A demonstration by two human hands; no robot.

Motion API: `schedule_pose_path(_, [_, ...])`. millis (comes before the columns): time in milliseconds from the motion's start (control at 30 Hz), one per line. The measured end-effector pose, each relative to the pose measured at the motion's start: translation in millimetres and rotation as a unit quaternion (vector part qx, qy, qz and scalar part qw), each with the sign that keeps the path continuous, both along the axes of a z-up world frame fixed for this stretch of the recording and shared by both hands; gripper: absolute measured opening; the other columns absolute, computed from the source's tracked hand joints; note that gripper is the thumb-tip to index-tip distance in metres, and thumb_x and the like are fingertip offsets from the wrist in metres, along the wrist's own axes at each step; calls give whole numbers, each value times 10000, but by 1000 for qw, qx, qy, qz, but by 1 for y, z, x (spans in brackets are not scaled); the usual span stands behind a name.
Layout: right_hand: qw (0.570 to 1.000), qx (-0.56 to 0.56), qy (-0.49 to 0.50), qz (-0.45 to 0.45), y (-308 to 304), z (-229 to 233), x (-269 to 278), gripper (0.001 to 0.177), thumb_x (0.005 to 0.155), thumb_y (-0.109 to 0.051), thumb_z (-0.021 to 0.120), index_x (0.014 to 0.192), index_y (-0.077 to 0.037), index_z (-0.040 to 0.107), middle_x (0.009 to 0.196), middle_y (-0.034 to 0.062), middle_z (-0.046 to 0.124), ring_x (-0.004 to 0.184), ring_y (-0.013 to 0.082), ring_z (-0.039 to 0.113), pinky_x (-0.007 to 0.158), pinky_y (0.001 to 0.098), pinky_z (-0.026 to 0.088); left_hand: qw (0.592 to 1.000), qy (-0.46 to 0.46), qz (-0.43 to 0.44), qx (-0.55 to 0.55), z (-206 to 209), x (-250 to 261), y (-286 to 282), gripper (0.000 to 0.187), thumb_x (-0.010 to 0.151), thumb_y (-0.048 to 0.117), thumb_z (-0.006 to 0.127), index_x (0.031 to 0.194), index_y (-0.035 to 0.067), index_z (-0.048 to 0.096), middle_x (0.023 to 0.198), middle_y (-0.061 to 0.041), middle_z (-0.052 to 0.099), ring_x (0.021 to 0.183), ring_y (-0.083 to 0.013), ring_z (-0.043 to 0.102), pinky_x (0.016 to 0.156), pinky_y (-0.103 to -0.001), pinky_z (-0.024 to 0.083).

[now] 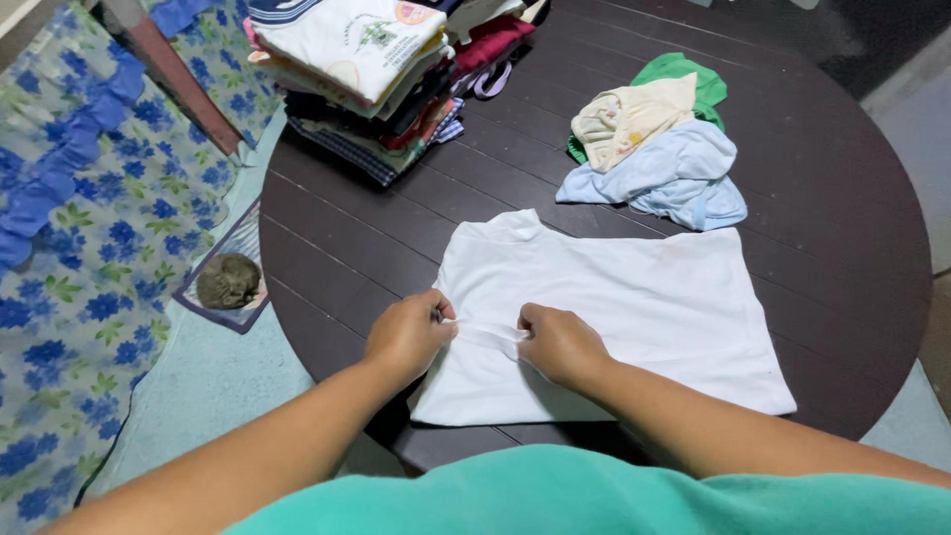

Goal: The person folds several t-shirts one by one on a round table, smoothing each garment and stacking the folded shirts into a neat pile. The person handles white, light blue, and other colored shirts, placing each folded item on top of the previous ones.

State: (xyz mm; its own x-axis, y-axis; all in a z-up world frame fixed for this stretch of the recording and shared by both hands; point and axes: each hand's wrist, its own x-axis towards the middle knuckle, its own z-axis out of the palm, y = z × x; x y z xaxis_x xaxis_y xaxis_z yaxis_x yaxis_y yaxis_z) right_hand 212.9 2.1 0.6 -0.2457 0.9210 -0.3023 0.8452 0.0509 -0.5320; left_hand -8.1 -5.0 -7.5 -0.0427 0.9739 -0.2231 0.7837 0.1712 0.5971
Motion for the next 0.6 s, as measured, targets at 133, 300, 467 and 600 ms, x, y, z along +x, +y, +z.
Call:
schedule_pose_path(133, [997,-7,51,-53,-14,7,9,222,894,-211,641,1092,-117,674,769,130,747,739,294,720,739,425,542,975,-189,24,-116,-3,-16,-8,237,856,214,693,1069,111,706,844,-93,715,782,-233,668,685,-373,531])
schedule_pose_path(300, [965,-74,232,-99,-41,14,14,170,912,-159,582,1057,-76,618,697,138,739,584,277,701,598,399,566,830,-415,119,-353,8,-29,-24,345,878,141,577,1201,23,600,957,-65,759,878,-157,754,749,-325,620])
schedule_pose_path(467, [989,10,147,-9,-54,8,17,180,890,-106,609,1068,-93,633,819,111,735,720,275,699,673,385,540,864,-363,164,-307,2,-14,-20,304,901,212,679,1139,29,730,944,-59,690,826,-157,656,744,-315,579])
schedule_pose_path(600, [989,88,45,110,-58,2,27,196,849,-116,644,1044,-104,633,976,89,635,841,284,659,712,390,527,938,-240,42,-246,-4,-5,-16,268,794,109,734,1056,74,774,841,-66,721,751,-210,641,677,-358,518])
